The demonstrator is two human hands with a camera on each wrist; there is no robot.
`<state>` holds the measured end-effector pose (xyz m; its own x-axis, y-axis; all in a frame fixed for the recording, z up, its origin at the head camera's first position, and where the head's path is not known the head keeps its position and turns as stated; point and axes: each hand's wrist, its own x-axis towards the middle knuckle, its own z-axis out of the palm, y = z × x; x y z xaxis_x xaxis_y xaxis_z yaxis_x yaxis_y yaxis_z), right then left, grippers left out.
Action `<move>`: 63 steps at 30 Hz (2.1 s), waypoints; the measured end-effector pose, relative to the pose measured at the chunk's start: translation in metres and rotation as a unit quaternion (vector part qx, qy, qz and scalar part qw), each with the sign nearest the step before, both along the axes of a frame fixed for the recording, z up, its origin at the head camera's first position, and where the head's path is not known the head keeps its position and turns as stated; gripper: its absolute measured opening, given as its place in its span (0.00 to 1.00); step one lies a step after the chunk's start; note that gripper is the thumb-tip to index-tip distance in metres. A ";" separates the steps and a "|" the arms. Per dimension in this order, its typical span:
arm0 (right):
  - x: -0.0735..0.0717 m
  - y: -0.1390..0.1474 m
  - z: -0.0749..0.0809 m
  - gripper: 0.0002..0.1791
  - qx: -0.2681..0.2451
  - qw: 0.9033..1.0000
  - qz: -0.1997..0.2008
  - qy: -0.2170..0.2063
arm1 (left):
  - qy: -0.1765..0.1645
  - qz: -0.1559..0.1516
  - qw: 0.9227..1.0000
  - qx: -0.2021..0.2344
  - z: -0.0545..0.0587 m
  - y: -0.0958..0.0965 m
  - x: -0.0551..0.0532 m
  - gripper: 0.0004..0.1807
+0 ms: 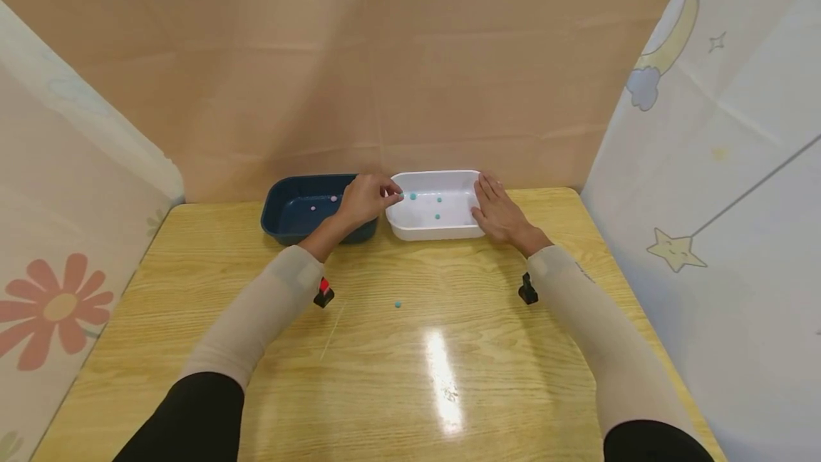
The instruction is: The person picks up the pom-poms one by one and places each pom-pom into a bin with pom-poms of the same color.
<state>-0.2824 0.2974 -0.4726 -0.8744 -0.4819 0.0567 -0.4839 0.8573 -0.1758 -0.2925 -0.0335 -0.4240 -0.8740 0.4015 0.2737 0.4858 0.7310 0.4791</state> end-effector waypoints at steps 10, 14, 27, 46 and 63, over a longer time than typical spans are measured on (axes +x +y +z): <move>-0.001 0.001 0.000 0.37 0.006 1.000 -0.002 -0.002 | -0.010 0.022 1.000 -0.006 -0.002 0.008 -0.008 0.08; 0.000 0.001 0.000 0.37 0.005 1.000 -0.004 -0.003 | -0.014 0.032 0.999 -0.017 -0.004 0.009 -0.011 0.08; -0.002 0.002 -0.001 0.37 0.002 1.000 -0.001 -0.002 | -0.021 0.046 0.998 -0.032 -0.012 0.007 -0.018 0.07; -0.003 0.002 -0.002 0.37 0.003 1.000 -0.007 -0.005 | -0.023 0.055 0.998 -0.039 -0.016 0.004 -0.018 0.10; -0.001 0.000 0.000 0.37 0.001 1.000 -0.004 -0.011 | -0.004 0.007 0.999 -0.040 -0.007 -0.007 0.004 0.13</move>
